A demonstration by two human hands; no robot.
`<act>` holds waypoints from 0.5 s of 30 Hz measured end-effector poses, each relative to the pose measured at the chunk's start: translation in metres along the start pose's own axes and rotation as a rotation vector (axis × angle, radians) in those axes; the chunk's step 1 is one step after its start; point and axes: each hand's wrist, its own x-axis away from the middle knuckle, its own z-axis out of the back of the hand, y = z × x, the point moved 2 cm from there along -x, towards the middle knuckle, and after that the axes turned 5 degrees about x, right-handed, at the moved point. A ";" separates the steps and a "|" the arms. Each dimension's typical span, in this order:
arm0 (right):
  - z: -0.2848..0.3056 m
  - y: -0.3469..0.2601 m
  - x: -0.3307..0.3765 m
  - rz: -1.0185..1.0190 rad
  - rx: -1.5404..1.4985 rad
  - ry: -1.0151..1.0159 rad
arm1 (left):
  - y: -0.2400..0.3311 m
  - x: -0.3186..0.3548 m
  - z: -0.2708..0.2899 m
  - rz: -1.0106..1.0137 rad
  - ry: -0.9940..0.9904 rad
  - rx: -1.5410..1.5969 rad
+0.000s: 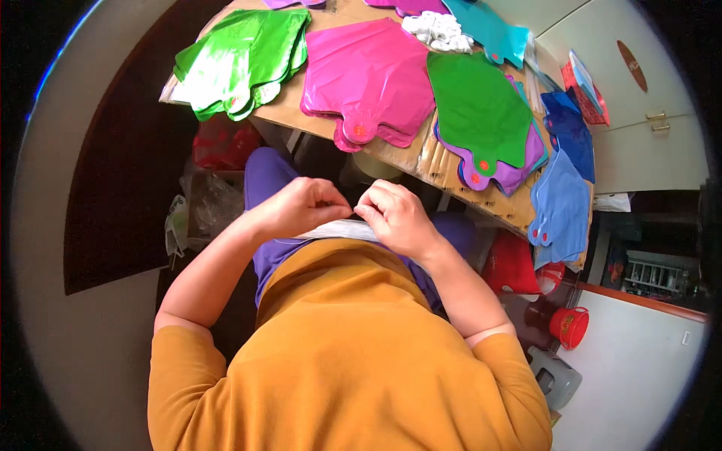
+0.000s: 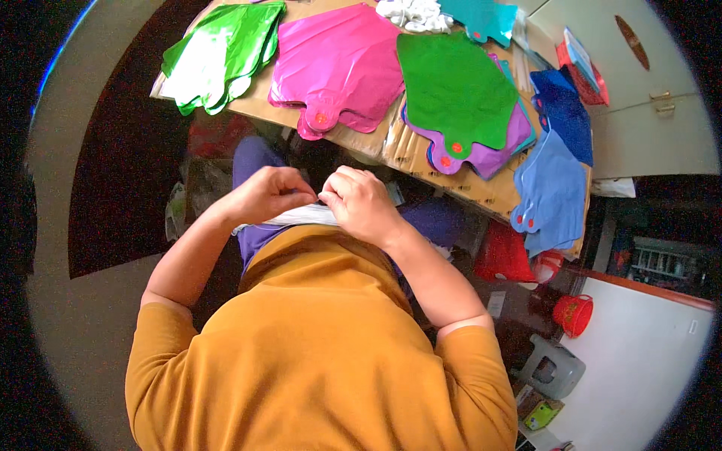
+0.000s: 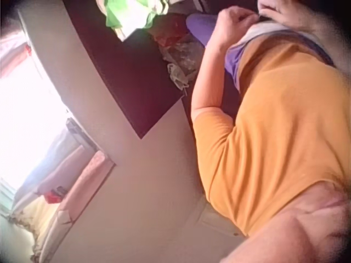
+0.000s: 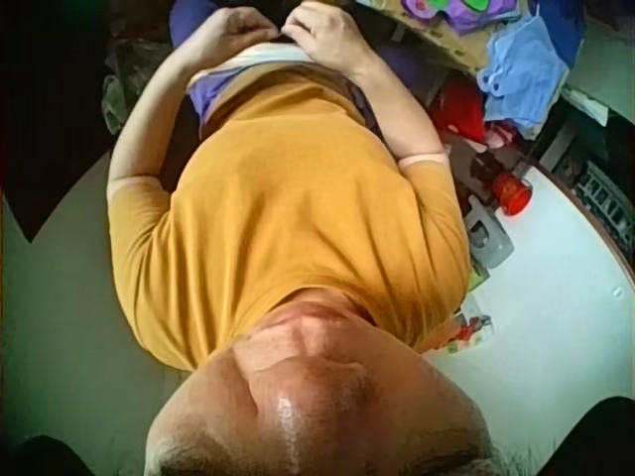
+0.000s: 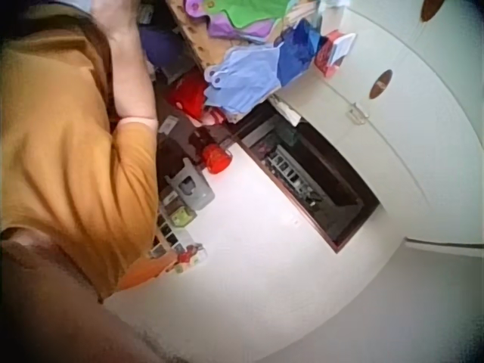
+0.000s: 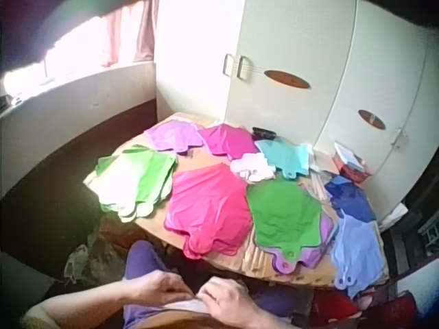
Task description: Folding decorative foil balloons and placing them into retail packaging with cardboard inserts.
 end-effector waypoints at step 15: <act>0.095 -0.085 -0.062 -0.097 -1.227 0.042 | 0.180 -0.010 0.068 -0.225 0.121 -0.266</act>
